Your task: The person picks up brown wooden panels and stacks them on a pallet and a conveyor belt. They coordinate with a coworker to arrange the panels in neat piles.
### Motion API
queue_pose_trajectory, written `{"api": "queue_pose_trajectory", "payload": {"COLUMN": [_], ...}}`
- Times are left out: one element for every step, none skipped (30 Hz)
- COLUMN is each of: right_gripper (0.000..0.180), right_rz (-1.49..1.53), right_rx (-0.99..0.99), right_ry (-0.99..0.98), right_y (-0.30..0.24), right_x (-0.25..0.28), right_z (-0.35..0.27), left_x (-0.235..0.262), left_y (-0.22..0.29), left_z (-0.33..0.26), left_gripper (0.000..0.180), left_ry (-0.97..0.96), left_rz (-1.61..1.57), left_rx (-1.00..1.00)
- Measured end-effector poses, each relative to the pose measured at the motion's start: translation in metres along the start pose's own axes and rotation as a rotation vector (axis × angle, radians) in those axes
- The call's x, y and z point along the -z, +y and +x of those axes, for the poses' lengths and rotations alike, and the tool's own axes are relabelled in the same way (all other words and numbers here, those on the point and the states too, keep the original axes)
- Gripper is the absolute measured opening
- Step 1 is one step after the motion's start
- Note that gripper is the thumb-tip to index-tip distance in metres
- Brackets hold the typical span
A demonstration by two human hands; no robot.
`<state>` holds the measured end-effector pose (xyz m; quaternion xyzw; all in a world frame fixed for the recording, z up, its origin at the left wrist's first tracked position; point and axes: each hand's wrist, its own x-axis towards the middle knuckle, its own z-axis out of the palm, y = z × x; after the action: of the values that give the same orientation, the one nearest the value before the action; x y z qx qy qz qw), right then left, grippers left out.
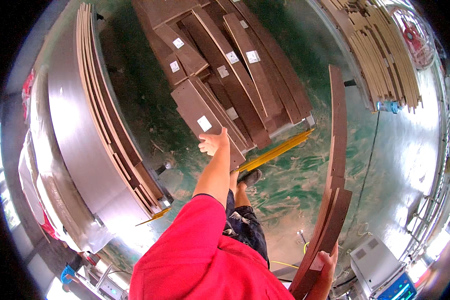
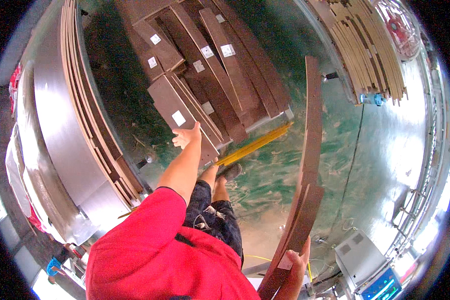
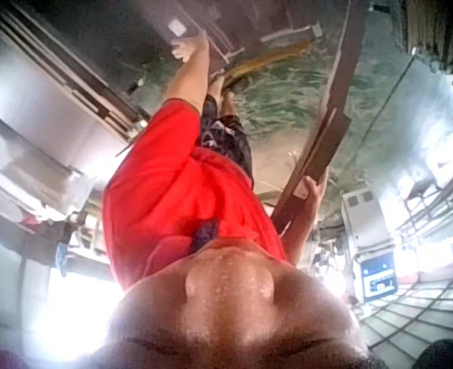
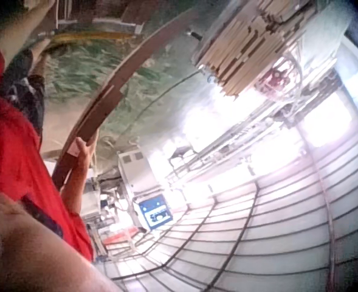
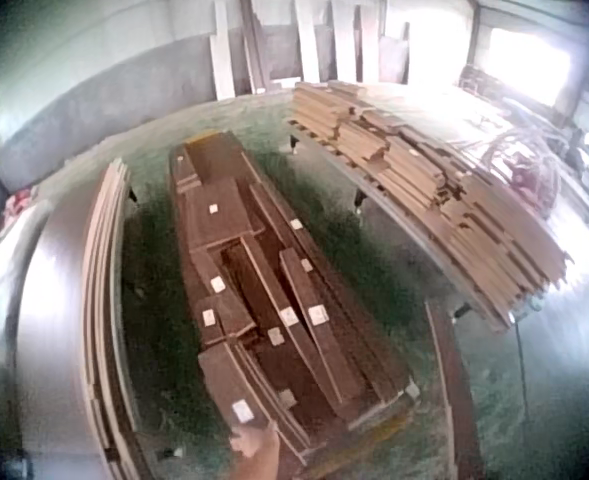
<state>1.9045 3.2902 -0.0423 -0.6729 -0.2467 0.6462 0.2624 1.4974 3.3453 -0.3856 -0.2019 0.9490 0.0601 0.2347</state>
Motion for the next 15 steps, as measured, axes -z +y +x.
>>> {"api": "queue_pose_trajectory", "payload": {"right_gripper": [0.088, 0.088, 0.088, 0.088, 0.087, 0.087, 0.087, 0.087, 0.088, 0.090, 0.092, 0.092, 0.091, 0.090, 0.088], "right_rz": [0.049, 0.011, -0.024, -0.055, -0.088, -0.099, -0.102, -0.098, -0.090, -0.065, -0.082, -0.150, -0.133, -0.121, -0.126], "right_rx": [0.011, 0.015, 0.014, 0.015, -0.003, -0.012, -0.013, -0.013, 0.039, 0.026, 0.027, 0.045, 0.056, 0.066, 0.072], "right_ry": [-0.015, -0.009, 0.005, 0.016, 0.006, -0.011, -0.026, -0.032, -0.046, -0.058, -0.104, -0.140, -0.190, -0.243, -0.275], "right_y": [-0.012, -0.015, -0.015, -0.025, -0.038, -0.043, -0.051, -0.054, -0.055, -0.058, -0.060, -0.064, -0.065, -0.068, -0.076], "right_x": [-0.020, -0.022, -0.019, -0.034, -0.050, -0.054, -0.054, -0.054, -0.061, -0.061, -0.058, -0.057, -0.053, -0.048, -0.047], "right_z": [0.001, 0.008, 0.013, 0.012, 0.010, 0.011, 0.012, 0.013, 0.020, 0.023, 0.035, 0.049, 0.062, 0.074, 0.085], "left_x": [-0.007, -0.013, -0.015, -0.013, -0.022, -0.028, -0.030, -0.026, -0.012, -0.009, -0.007, -0.020, 0.004, 0.030, 0.040], "left_y": [0.004, 0.008, 0.009, 0.010, 0.004, -0.004, -0.013, -0.020, -0.021, -0.026, -0.032, -0.040, -0.030, -0.020, -0.020], "left_z": [0.002, 0.004, 0.002, 0.000, 0.006, 0.015, 0.018, 0.018, 0.015, 0.020, 0.026, 0.029, 0.007, -0.019, -0.036], "left_gripper": [0.094, 0.095, 0.095, 0.096, 0.090, 0.086, 0.081, 0.077, 0.069, 0.067, 0.066, 0.065, 0.061, 0.057, 0.057], "left_ry": [-0.027, -0.055, -0.085, -0.111, -0.037, -0.045, -0.051, -0.059, -0.102, -0.231, -0.362, -0.497, -0.741, -0.985, -1.084], "left_rz": [0.032, 0.066, 0.109, 0.149, 0.156, 0.154, 0.147, 0.144, 0.141, 0.054, -0.041, -0.222, -0.293, -0.358, -0.417], "left_rx": [0.049, 0.052, 0.050, 0.046, 0.035, -0.046, -0.138, -0.240, -0.379, -0.406, -0.416, -0.342, -0.263, -0.174, -0.179]}}
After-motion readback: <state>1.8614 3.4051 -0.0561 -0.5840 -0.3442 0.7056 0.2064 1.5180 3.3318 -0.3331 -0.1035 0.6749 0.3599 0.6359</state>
